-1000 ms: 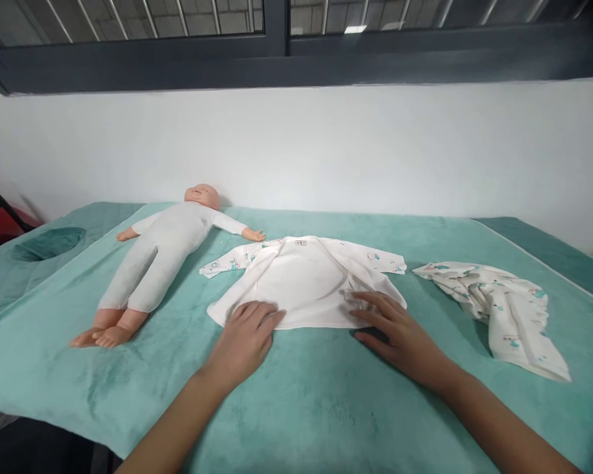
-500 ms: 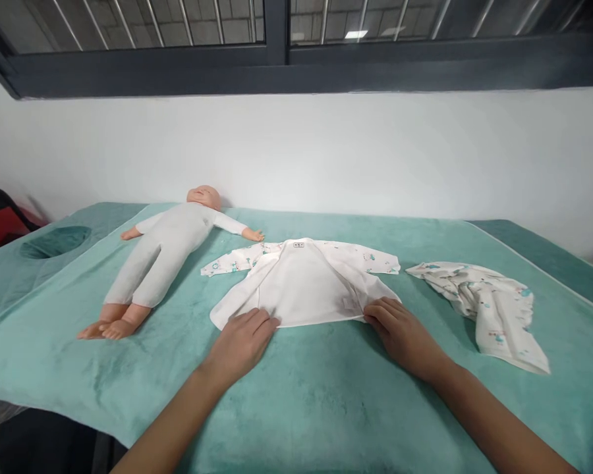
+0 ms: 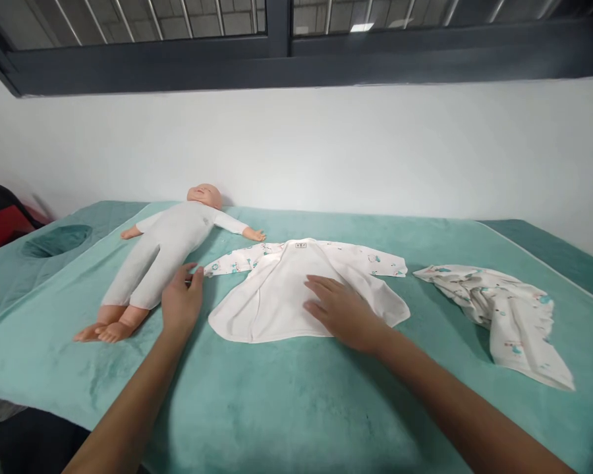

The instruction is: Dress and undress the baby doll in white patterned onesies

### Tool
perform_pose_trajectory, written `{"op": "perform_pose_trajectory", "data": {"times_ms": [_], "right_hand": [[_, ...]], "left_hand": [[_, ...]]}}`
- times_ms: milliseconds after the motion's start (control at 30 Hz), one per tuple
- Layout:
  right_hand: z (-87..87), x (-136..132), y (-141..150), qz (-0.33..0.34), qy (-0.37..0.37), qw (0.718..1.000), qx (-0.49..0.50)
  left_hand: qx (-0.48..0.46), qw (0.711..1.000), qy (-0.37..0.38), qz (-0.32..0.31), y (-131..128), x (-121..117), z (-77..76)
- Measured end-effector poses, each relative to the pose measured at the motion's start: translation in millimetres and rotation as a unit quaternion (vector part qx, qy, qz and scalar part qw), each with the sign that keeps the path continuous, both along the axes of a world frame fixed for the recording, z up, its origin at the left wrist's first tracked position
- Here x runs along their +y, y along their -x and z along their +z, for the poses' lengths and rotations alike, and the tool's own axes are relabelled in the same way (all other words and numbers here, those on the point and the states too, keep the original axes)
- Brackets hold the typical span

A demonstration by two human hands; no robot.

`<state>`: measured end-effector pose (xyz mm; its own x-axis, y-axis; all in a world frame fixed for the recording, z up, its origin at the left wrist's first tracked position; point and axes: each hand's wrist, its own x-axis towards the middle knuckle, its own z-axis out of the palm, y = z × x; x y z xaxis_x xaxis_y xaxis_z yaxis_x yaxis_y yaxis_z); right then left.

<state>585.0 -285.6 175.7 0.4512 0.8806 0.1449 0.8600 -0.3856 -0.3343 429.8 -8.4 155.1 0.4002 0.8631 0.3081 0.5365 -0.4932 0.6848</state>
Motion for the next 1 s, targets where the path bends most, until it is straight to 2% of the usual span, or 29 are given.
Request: {"op": "perform_pose_trajectory", "data": {"times_ms": [67, 133, 200, 267, 400, 567, 733, 800, 900, 1000], "right_hand": [[-5.1, 40, -5, 0.009, 0.038, 0.999, -0.006], [-15.0, 75, -10, -0.032, 0.068, 0.997, -0.011], [-26.9, 97, -12, -0.054, 0.071, 0.996, -0.026], [-36.9, 106, -12, -0.033, 0.049, 0.997, -0.042], [-44.2, 101, -12, 0.036, 0.001, 0.998, -0.051], [-41.7, 94, -13, 0.073, -0.012, 0.996, -0.055], [-40.7, 91, -8, 0.093, 0.002, 0.994, -0.064], [-40.7, 89, -5, 0.098, 0.009, 0.993, -0.066], [-40.6, 86, 0, 0.112, 0.010, 0.992, -0.066], [-40.1, 83, 3, 0.125, 0.006, 0.990, -0.061]], "left_hand": [[0.064, 0.998, 0.008, 0.011, -5, 12, -2.5], [0.104, 0.994, 0.022, 0.014, -9, 16, -3.4], [0.106, 0.993, 0.046, -0.002, -9, 16, -3.1], [0.075, 0.995, 0.067, -0.028, -9, 16, -3.1], [0.017, 0.996, 0.060, -0.067, -7, 18, -7.0], [-0.083, 0.989, -0.009, -0.119, -5, 16, -12.6], [-0.097, 0.989, -0.062, -0.096, -2, 17, -17.2], [-0.080, 0.988, -0.098, -0.089, -2, 18, -20.3], [-0.004, 0.977, -0.158, -0.146, -5, 18, -24.9], [0.105, 0.964, -0.163, -0.182, -11, 15, -26.1]]}}
